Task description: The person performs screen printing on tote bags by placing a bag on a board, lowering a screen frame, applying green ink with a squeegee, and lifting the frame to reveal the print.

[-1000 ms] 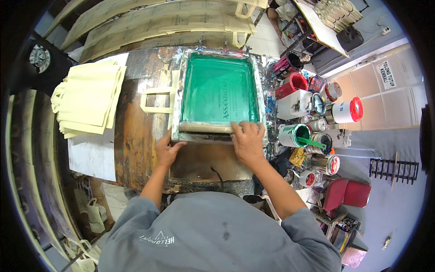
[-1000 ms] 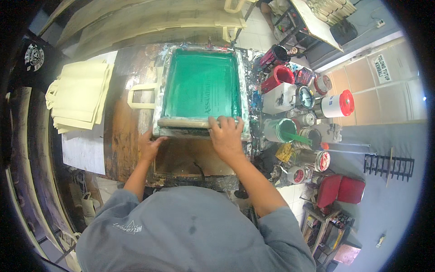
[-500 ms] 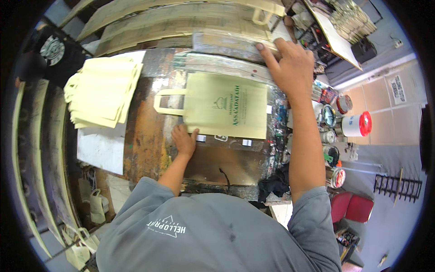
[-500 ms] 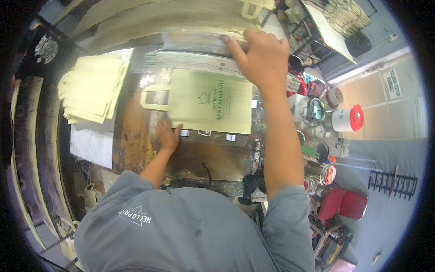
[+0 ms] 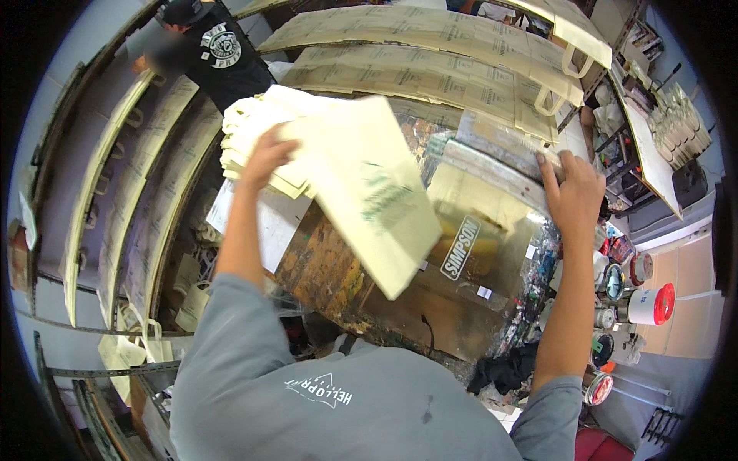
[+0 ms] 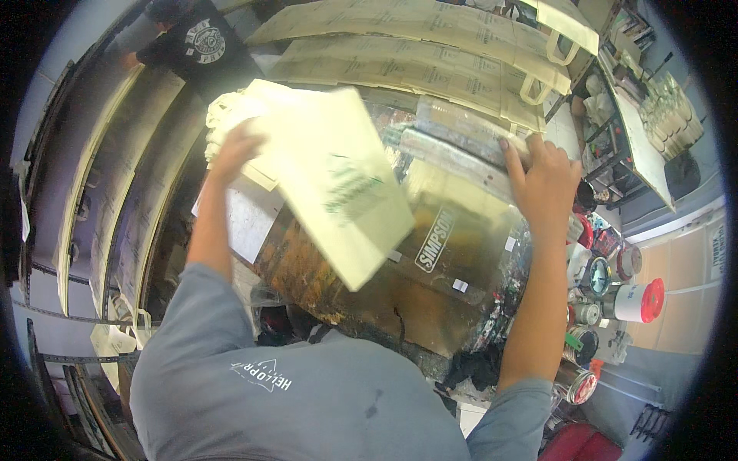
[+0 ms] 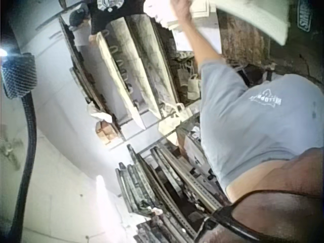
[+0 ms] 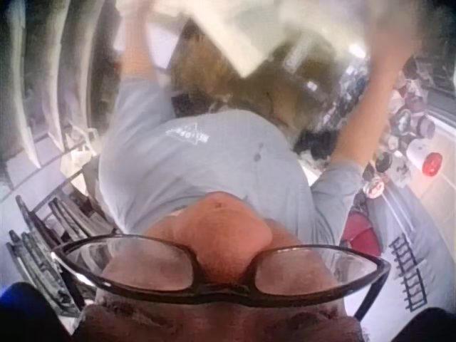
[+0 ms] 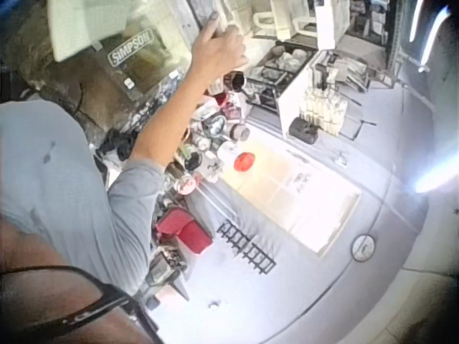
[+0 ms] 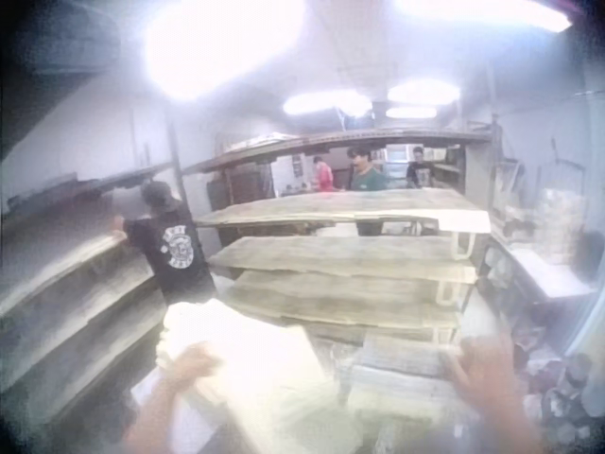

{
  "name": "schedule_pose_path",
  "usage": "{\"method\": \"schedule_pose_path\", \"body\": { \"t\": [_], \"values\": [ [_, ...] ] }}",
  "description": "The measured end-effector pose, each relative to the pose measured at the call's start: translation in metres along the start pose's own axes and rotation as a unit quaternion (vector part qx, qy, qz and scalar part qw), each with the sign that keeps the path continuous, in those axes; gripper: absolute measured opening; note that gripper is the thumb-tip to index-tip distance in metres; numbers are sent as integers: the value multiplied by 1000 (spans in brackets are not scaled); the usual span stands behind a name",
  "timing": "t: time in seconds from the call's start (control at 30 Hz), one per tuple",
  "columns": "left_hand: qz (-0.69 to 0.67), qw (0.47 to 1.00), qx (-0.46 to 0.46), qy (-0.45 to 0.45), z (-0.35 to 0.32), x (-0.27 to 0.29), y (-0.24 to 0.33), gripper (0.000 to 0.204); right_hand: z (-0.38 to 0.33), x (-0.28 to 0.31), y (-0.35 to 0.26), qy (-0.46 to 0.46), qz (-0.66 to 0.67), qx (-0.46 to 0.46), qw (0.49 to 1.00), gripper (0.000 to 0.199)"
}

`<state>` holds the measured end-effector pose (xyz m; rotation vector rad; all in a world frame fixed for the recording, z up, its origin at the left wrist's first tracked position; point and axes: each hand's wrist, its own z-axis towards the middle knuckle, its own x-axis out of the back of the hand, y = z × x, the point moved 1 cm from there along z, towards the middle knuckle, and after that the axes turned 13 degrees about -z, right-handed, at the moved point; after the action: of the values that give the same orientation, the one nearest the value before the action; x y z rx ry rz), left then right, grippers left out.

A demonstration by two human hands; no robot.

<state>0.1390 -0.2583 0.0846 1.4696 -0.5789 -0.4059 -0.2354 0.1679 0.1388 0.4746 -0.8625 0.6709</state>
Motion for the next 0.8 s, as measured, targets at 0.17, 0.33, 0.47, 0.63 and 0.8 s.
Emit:
{"method": "schedule_pose_path", "body": {
  "t": [0.17, 0.33, 0.47, 0.63, 0.8],
  "values": [
    [-90, 978, -18, 186, -18, 186, 1, 48, -10, -1, 4, 13, 2, -5, 1000, 40],
    [-99, 939, 23, 329, -19, 332, -84, 43, -5, -3, 3, -2, -10, 2, 1000, 38],
    [102, 850, 8, 517, -30, 455, -103, 78, -11, -21, 23, -12, 32, -1, 999, 38],
    [419, 868, -155, 215, 23, 123, -181, 56, -10, -10, 11, -26, -17, 10, 999, 37],
    [590, 798, -122, 26, 64, -13, -178, 37, 2, -12, 13, -19, 9, 4, 1000, 37]
  ]
}}
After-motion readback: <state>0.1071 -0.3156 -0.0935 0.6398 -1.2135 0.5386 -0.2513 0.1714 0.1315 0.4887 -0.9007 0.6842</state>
